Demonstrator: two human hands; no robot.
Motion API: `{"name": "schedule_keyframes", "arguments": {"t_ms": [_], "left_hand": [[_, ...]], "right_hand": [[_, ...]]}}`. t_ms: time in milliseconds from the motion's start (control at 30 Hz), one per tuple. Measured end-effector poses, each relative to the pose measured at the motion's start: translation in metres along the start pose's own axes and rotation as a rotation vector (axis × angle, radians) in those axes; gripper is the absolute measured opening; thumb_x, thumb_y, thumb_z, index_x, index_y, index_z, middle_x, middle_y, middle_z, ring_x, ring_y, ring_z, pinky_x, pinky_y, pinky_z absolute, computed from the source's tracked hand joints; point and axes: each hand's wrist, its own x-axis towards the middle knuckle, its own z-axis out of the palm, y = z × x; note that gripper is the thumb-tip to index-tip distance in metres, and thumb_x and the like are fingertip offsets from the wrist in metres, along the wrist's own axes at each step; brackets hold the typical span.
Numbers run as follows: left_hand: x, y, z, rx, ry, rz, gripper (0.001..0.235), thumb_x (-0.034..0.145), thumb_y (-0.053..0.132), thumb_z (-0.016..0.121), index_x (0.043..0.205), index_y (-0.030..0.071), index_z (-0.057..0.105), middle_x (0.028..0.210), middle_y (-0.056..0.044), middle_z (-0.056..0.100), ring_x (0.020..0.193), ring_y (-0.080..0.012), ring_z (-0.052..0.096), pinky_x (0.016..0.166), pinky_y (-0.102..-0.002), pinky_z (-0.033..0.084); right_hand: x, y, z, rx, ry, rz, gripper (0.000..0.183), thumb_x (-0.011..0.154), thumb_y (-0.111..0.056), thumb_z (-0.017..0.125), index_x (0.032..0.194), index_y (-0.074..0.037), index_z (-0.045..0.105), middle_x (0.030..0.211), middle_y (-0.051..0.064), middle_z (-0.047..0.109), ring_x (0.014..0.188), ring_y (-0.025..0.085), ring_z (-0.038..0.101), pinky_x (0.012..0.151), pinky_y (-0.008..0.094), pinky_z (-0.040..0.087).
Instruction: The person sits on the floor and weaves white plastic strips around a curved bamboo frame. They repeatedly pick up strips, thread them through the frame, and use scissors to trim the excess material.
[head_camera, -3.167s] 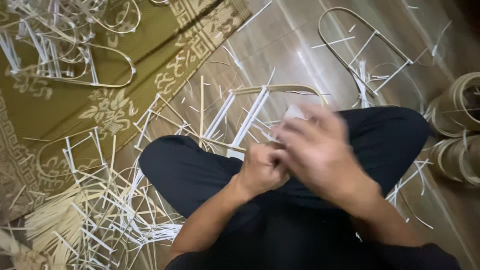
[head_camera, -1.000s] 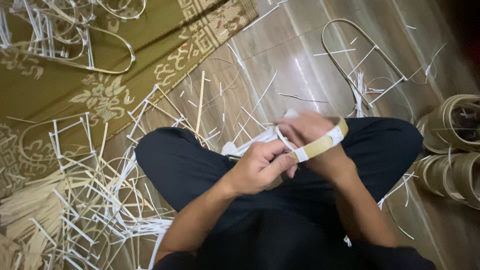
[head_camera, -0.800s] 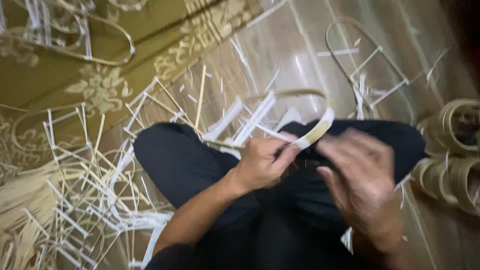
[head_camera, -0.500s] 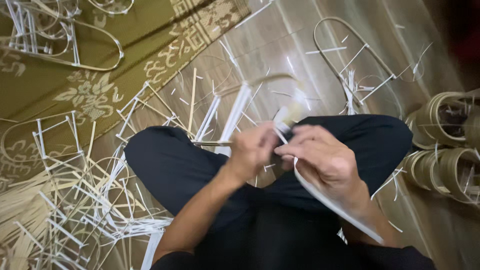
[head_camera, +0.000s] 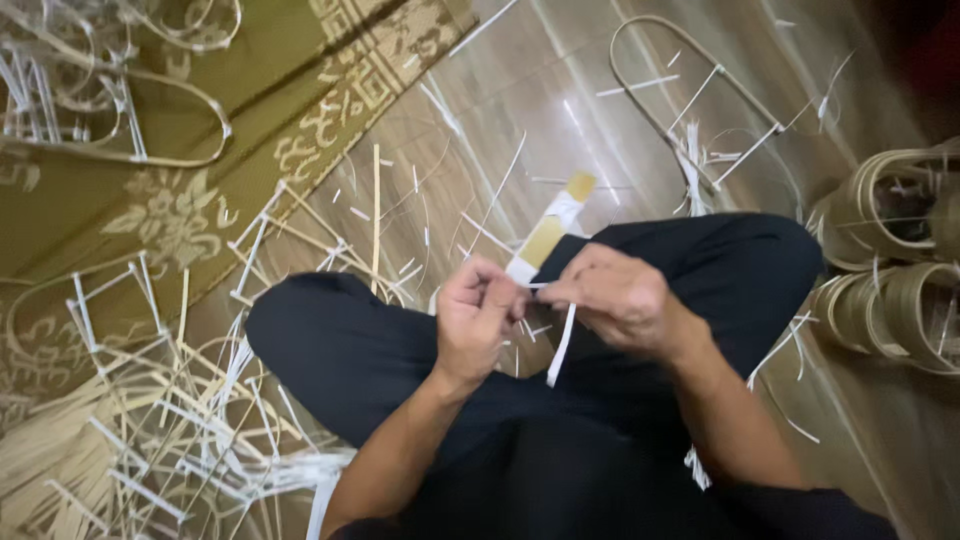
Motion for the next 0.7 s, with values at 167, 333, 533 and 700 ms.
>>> {"name": "schedule_keyframes", "arguments": {"t_ms": [167,333,533,700], "left_hand": [[0.007,0.010,-0.001,0.019,0.037,0.130,0.022,0.106,0.022,0.065,0.096,0.004,0.057,0.079,-0.002,0.066,0.067,-0.0062,0.058,0.061,-0.022,0.046],[0.012,0.024,0.008,0.728,0.009,0.568,0.016,0.105,0.016,0.067,0.099,0.003,0.062,0.080,-0.008,0.068,0.069,-0.0213,0.067,0.063,-0.034,0.052],[0.017,0.020,0.007,1.009,0.059,0.745,0.015,0.098,0.012,0.072,0.094,0.003,0.062,0.078,-0.012,0.064,0.068,-0.0324,0.065,0.062,-0.041,0.048],[0.008,0.015,0.005,0.704,0.016,0.585,0.017,0.105,0.017,0.066,0.100,0.002,0.061,0.081,-0.008,0.067,0.070,-0.0207,0.066,0.062,-0.033,0.051]], "right_hand": [[0.011,-0.022,-0.014,0.072,-0.020,-0.023,0.021,0.085,-0.001,0.075,0.106,-0.001,0.076,0.079,0.003,0.071,0.081,0.021,0.071,0.072,0.034,0.057],[0.015,-0.050,-0.036,0.000,-0.028,-0.089,0.025,0.082,0.001,0.075,0.108,0.001,0.075,0.076,0.003,0.070,0.077,0.022,0.069,0.069,0.032,0.057],[0.009,-0.057,-0.032,-0.010,-0.004,0.006,0.025,0.082,0.004,0.075,0.107,0.003,0.074,0.078,0.006,0.071,0.077,0.022,0.069,0.064,0.031,0.055],[-0.002,-0.034,-0.018,-0.030,0.007,0.025,0.022,0.084,0.003,0.074,0.107,0.001,0.076,0.076,0.005,0.068,0.073,0.020,0.068,0.062,0.031,0.055]]}}
